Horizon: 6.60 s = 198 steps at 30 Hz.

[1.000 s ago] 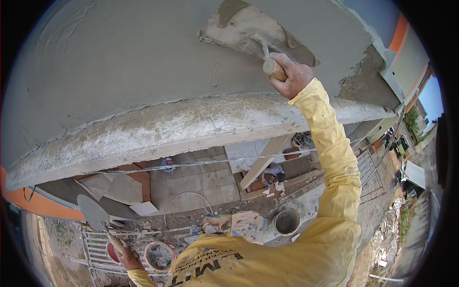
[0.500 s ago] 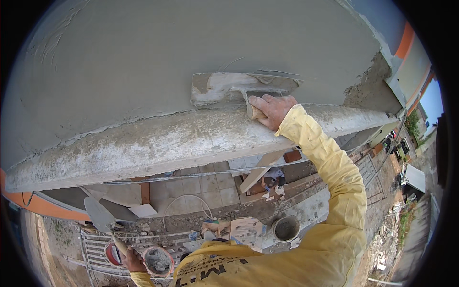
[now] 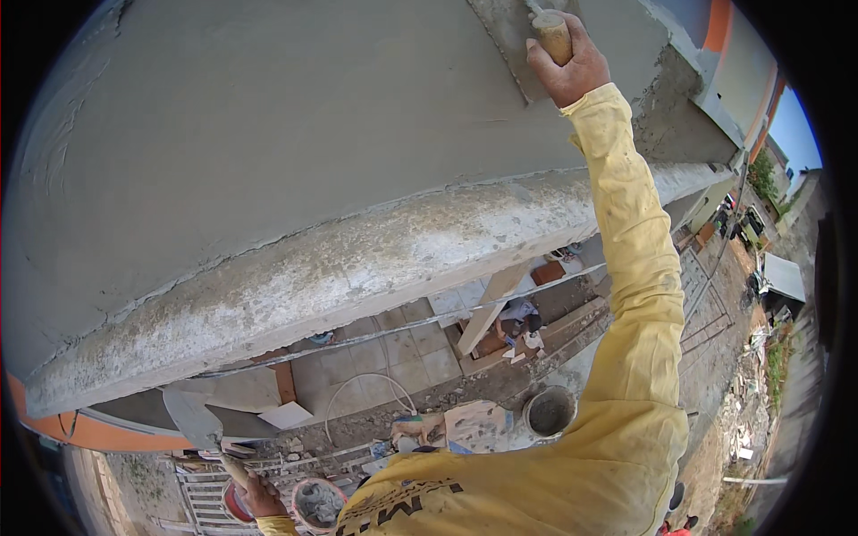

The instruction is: The person scoops plaster from a bucket onto a plastering trowel using a hand trowel, applies the plaster to the exterior wall, and smooths the wall surface with the trowel.

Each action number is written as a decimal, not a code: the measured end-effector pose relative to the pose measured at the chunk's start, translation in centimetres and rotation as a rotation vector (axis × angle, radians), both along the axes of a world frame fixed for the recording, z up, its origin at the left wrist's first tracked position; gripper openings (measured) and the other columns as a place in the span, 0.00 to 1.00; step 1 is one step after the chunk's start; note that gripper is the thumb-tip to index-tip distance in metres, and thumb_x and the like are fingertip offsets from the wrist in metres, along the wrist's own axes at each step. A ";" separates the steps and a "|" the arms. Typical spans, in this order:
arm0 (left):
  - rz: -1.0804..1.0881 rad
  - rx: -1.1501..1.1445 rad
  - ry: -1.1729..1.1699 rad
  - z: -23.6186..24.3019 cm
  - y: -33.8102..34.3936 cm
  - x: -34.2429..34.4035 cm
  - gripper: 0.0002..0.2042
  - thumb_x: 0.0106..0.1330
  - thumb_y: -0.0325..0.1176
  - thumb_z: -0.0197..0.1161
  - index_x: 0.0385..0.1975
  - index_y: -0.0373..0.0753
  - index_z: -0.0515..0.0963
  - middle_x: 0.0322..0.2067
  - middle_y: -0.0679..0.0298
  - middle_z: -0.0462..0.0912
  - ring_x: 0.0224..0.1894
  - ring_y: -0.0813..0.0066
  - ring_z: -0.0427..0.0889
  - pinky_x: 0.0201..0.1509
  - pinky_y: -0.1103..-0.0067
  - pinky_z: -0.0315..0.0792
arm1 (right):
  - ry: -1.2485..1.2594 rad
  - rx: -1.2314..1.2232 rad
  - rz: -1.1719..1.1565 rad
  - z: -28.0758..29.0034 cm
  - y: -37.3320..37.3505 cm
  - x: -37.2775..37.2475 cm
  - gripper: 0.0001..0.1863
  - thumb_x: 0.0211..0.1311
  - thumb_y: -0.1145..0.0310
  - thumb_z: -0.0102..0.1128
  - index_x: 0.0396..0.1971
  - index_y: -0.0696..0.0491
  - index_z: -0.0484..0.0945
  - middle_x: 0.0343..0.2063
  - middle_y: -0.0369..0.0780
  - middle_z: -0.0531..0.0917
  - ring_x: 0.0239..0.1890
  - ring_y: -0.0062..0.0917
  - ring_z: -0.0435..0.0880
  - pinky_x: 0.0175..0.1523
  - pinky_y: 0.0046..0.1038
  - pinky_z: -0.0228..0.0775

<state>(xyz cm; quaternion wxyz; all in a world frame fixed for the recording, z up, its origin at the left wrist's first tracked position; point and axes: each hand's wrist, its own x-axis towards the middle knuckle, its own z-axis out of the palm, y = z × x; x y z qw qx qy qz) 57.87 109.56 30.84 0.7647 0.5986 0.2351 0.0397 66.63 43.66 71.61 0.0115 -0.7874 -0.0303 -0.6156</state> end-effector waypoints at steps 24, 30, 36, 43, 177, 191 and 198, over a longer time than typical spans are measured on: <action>0.005 0.025 0.027 -0.5 -1.6 0.9 0.20 0.68 0.38 0.55 0.56 0.37 0.69 0.18 0.72 0.66 0.12 0.85 0.62 0.12 0.87 0.57 | 1.151 -0.296 -0.302 -10.1 -1.2 -5.9 0.24 0.60 0.55 0.58 0.57 0.38 0.69 0.41 0.37 0.82 0.42 0.36 0.84 0.44 0.41 0.77; -0.515 0.978 0.296 -13.4 6.6 2.6 0.20 0.71 0.35 0.47 0.61 0.38 0.67 0.53 0.63 0.76 0.56 0.75 0.72 0.58 0.79 0.66 | 1.038 -0.281 -0.290 -11.2 -0.7 -4.1 0.23 0.60 0.54 0.59 0.55 0.38 0.70 0.36 0.37 0.82 0.38 0.36 0.85 0.39 0.40 0.78; -0.379 0.688 0.247 -13.4 4.6 4.6 0.22 0.70 0.40 0.50 0.60 0.38 0.68 0.51 0.62 0.75 0.53 0.73 0.73 0.54 0.76 0.68 | 0.667 -0.196 -0.163 -4.2 -0.8 -3.4 0.27 0.53 0.61 0.64 0.55 0.41 0.69 0.35 0.41 0.84 0.37 0.40 0.84 0.39 0.39 0.78; -0.296 0.409 0.252 -11.6 5.7 3.8 0.24 0.69 0.45 0.54 0.60 0.37 0.69 0.50 0.61 0.75 0.49 0.70 0.73 0.49 0.72 0.69 | 0.102 0.129 -0.017 3.9 -6.8 -3.5 0.24 0.53 0.64 0.63 0.52 0.45 0.71 0.31 0.46 0.83 0.34 0.47 0.84 0.41 0.37 0.77; -1.718 -0.913 0.534 16.5 -13.8 2.3 0.24 0.74 0.46 0.48 0.64 0.37 0.63 0.22 0.63 0.72 0.10 0.81 0.65 0.13 0.86 0.59 | 0.395 0.905 -0.208 -23.9 21.6 -25.2 0.13 0.52 0.64 0.65 0.35 0.54 0.78 0.26 0.40 0.84 0.29 0.28 0.83 0.38 0.30 0.74; -1.211 -0.336 -0.500 18.7 -12.5 6.4 0.31 0.66 0.46 0.61 0.62 0.33 0.63 0.23 0.64 0.75 0.14 0.83 0.67 0.14 0.87 0.62 | 0.007 1.435 1.148 -17.0 28.7 -23.3 0.12 0.61 0.68 0.61 0.40 0.51 0.68 0.23 0.35 0.71 0.20 0.22 0.73 0.24 0.26 0.69; -0.938 -0.119 -0.732 21.4 -11.0 7.7 0.35 0.64 0.48 0.65 0.63 0.30 0.63 0.33 0.64 0.78 0.26 0.82 0.75 0.31 0.84 0.71 | 0.643 0.042 0.309 -13.8 32.8 -14.6 0.21 0.49 0.60 0.71 0.41 0.50 0.74 0.36 0.44 0.81 0.30 0.36 0.83 0.36 0.35 0.75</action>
